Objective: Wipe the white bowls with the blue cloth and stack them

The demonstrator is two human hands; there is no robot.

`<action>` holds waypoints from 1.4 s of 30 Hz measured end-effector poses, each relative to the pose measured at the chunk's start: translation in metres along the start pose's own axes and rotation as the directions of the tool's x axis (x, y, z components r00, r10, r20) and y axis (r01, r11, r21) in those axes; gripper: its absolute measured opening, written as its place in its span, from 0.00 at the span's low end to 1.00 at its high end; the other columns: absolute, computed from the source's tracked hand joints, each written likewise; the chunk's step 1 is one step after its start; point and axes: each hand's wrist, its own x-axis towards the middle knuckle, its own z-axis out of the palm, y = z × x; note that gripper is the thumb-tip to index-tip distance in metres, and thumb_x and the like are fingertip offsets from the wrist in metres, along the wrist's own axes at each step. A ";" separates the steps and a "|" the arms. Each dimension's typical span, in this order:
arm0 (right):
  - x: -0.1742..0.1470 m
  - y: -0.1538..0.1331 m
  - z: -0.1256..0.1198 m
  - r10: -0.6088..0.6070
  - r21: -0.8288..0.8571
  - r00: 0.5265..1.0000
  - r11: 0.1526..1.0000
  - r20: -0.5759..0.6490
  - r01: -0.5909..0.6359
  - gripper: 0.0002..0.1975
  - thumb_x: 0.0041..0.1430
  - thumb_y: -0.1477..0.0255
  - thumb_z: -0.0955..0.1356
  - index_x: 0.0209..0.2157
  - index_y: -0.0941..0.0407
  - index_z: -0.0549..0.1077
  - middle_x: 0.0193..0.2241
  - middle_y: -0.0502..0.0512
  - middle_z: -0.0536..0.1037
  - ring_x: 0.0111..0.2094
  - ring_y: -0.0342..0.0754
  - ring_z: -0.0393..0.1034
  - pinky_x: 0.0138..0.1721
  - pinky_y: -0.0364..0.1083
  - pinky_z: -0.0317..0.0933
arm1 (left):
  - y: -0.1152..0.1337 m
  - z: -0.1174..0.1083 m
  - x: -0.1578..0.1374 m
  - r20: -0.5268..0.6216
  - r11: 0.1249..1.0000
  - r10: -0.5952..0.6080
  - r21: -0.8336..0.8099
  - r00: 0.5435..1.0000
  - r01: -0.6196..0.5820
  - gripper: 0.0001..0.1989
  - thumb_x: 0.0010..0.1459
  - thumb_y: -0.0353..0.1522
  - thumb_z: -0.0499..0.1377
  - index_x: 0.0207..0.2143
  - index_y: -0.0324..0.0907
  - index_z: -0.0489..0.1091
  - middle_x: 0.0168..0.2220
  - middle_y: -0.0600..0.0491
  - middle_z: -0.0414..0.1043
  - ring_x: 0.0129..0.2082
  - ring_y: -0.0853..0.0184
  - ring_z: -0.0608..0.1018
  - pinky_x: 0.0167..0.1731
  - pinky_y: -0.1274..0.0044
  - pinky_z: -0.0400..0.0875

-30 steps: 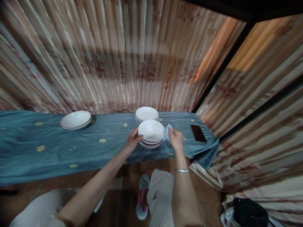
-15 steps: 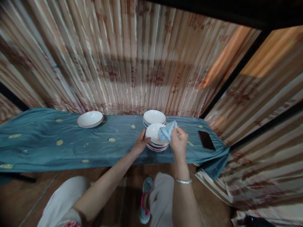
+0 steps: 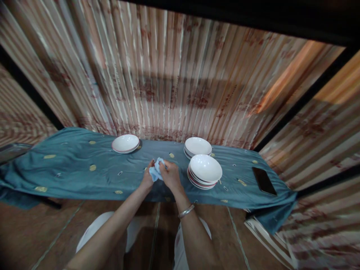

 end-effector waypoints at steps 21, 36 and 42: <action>0.098 -0.029 0.176 0.174 -0.581 0.886 0.804 0.431 0.125 0.28 0.66 0.72 0.59 0.66 0.61 0.59 0.48 0.65 0.80 0.49 0.55 0.76 0.51 0.48 0.65 | 0.068 -0.131 0.062 -0.302 0.981 -0.106 -0.189 0.947 0.050 0.34 0.46 0.24 0.62 0.58 0.46 0.66 0.58 0.47 0.71 0.51 0.65 0.76 0.46 0.77 0.69; 0.127 -0.035 0.180 0.125 -0.601 0.819 0.742 0.559 0.297 0.15 0.65 0.74 0.60 0.45 0.61 0.76 0.46 0.65 0.81 0.47 0.51 0.76 0.47 0.44 0.63 | 0.073 -0.136 0.064 -0.171 0.912 -0.195 -0.393 0.966 0.115 0.14 0.53 0.28 0.61 0.43 0.44 0.69 0.36 0.54 0.76 0.33 0.69 0.76 0.34 0.77 0.69; 0.114 -0.047 0.174 0.086 -0.599 0.859 0.751 0.504 0.277 0.14 0.66 0.76 0.59 0.47 0.60 0.73 0.40 0.63 0.82 0.41 0.51 0.77 0.40 0.43 0.64 | 0.081 -0.136 0.056 -0.140 0.912 -0.161 -0.398 0.977 0.094 0.07 0.57 0.34 0.61 0.37 0.42 0.71 0.38 0.51 0.77 0.35 0.67 0.77 0.32 0.77 0.68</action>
